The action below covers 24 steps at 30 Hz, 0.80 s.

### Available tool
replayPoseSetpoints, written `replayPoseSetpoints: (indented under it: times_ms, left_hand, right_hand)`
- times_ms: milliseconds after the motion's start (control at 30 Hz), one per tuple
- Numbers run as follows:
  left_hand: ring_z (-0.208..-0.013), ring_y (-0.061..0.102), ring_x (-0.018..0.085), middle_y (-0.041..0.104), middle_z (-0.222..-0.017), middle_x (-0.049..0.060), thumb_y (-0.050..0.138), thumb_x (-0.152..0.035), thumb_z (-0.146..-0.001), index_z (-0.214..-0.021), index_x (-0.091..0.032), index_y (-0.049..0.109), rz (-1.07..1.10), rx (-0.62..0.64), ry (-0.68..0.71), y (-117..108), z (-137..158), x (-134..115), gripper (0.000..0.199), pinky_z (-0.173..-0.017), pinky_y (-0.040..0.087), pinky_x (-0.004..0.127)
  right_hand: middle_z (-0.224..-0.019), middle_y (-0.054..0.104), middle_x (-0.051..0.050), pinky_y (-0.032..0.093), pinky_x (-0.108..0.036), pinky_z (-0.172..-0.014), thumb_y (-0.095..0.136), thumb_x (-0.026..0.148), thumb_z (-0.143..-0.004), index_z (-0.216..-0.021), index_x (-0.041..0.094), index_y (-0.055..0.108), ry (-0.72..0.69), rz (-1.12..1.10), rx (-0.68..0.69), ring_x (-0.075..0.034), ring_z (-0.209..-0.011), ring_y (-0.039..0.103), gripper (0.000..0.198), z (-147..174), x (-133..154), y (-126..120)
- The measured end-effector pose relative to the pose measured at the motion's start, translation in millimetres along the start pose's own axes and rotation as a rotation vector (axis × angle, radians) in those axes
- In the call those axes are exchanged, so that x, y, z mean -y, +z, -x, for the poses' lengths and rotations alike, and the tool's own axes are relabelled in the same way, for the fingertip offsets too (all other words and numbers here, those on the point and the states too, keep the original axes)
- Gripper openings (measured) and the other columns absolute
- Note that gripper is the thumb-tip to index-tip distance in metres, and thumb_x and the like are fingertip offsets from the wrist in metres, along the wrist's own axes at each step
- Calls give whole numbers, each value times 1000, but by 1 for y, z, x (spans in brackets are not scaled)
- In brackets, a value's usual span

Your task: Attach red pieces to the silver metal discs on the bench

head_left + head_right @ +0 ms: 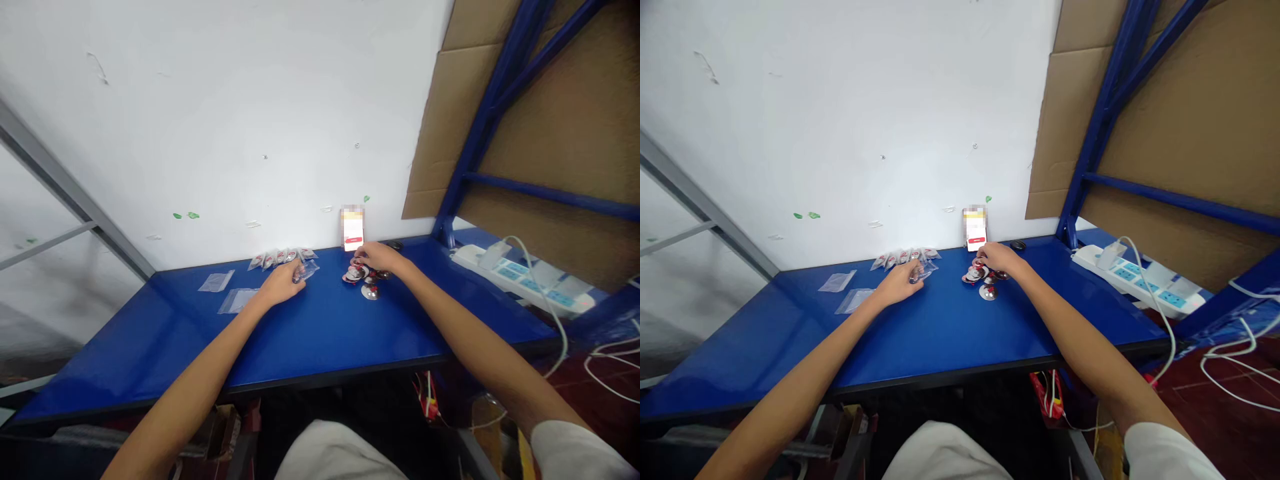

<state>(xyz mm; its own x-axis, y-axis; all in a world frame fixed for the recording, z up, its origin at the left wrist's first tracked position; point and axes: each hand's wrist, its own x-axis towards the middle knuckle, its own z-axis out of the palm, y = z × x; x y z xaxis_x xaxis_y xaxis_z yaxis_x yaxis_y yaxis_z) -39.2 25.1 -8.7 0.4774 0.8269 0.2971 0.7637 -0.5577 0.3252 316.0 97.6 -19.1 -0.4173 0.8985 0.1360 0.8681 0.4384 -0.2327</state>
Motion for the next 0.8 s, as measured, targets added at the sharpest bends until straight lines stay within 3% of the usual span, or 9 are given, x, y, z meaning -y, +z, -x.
replayPoseSetpoints:
  times_ms: [133,300,467,567,700,800]
  left_hand:
    - [-77,64,24,68,-87,5,63,-23,-84,-102,-21,58,-21,7,-18,-1,0,0,18,-68,41,34]
    - [-77,63,24,67,-88,5,63,-23,-84,-102,-20,59,3,-4,-3,0,0,1,19,-68,41,33]
    - [-77,62,23,65,-87,4,63,-22,-83,-104,-20,60,45,-12,7,1,0,1,21,-70,43,33]
    - [-77,62,22,65,-86,3,64,-22,-82,-103,-20,61,96,-18,8,1,0,0,22,-71,43,32]
    - [-70,57,19,62,-80,-1,64,-26,-83,-97,-21,59,197,21,-37,3,1,-6,17,-67,39,31]
    - [-67,55,18,60,-76,-3,65,-29,-83,-95,-22,57,245,72,-74,5,2,-12,16,-65,37,30]
  right_hand:
    - [-113,81,-8,49,-28,-80,70,24,-93,-111,21,80,34,-18,-8,-24,-100,74,21,-3,-5,4]
    - [-105,81,-5,48,-26,-74,74,20,-88,-125,20,76,107,-135,-62,-20,-89,73,36,-5,-6,5]
    - [-97,81,-5,45,-27,-69,78,24,-86,-105,19,83,102,-192,-77,-21,-85,73,20,-4,-2,0]
    - [-97,82,-5,47,-28,-71,77,22,-85,-102,19,82,86,-230,-172,-21,-85,73,18,-1,7,-4]
    - [-100,78,-7,54,-32,-78,76,26,-89,-104,20,81,-111,-405,-397,-22,-88,72,17,8,39,-14]
    - [-103,75,-7,58,-33,-77,75,34,-95,-106,22,81,-342,-624,-454,-22,-91,71,17,18,76,-21]
